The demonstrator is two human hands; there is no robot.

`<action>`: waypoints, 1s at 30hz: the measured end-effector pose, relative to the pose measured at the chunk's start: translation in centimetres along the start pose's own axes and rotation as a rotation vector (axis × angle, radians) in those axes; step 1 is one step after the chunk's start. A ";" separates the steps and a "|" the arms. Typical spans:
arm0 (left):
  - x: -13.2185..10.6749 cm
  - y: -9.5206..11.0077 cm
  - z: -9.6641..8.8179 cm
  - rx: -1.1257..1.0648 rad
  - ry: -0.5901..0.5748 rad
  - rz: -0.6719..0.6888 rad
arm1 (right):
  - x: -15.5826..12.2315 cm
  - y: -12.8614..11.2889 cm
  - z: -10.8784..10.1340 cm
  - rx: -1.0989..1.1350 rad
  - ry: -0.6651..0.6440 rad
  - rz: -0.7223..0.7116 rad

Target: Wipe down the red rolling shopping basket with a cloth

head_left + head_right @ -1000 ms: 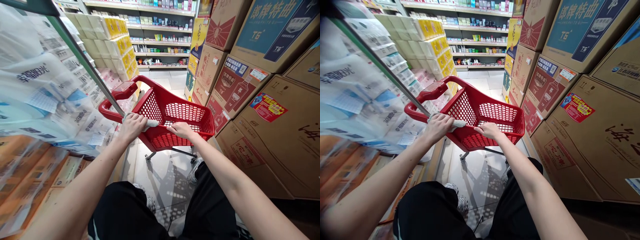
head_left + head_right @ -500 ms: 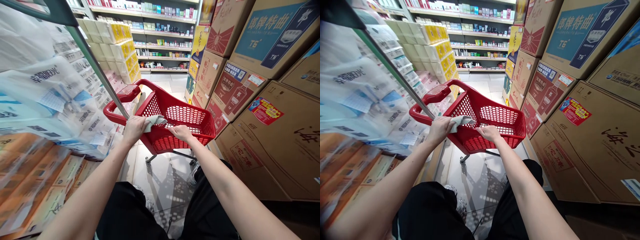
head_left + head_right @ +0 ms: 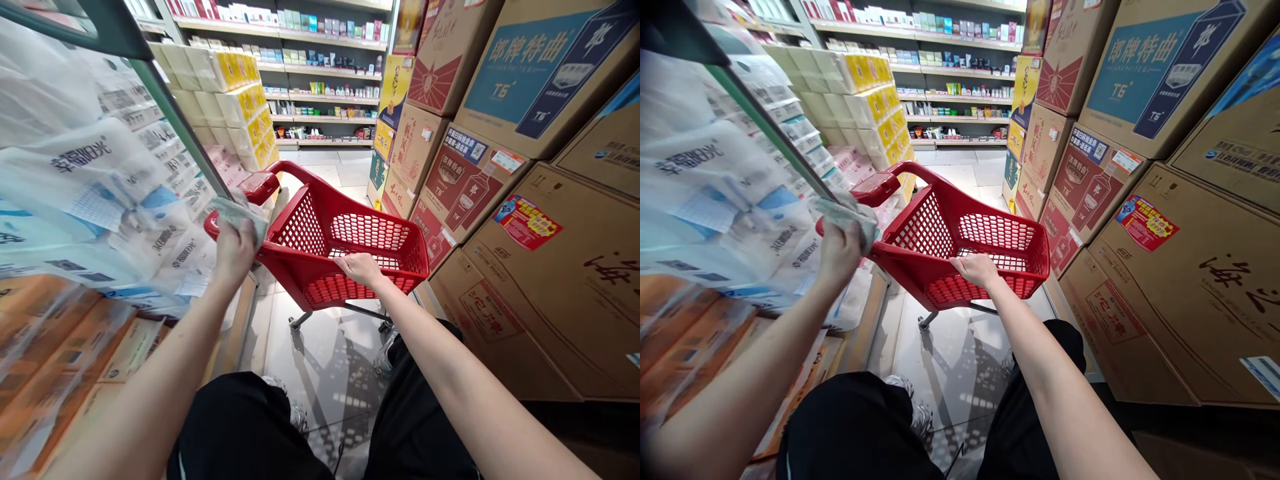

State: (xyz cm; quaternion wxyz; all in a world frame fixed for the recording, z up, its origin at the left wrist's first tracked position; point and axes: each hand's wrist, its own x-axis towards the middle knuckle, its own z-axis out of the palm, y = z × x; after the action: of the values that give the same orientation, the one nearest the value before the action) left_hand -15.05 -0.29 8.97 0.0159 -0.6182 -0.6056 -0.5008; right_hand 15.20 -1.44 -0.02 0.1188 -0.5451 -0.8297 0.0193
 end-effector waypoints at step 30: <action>-1.5 4.7 2.5 -0.160 -0.172 0.130 | -0.6 6.5 -1.0 -0.030 0.078 -0.188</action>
State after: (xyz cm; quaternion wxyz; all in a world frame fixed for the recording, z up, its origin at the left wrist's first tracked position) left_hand -9.53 -1.08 9.50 -0.0532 -0.6961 -0.5215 -0.4905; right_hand 21.47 0.49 -0.16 0.1441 -0.4669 -0.8721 -0.0257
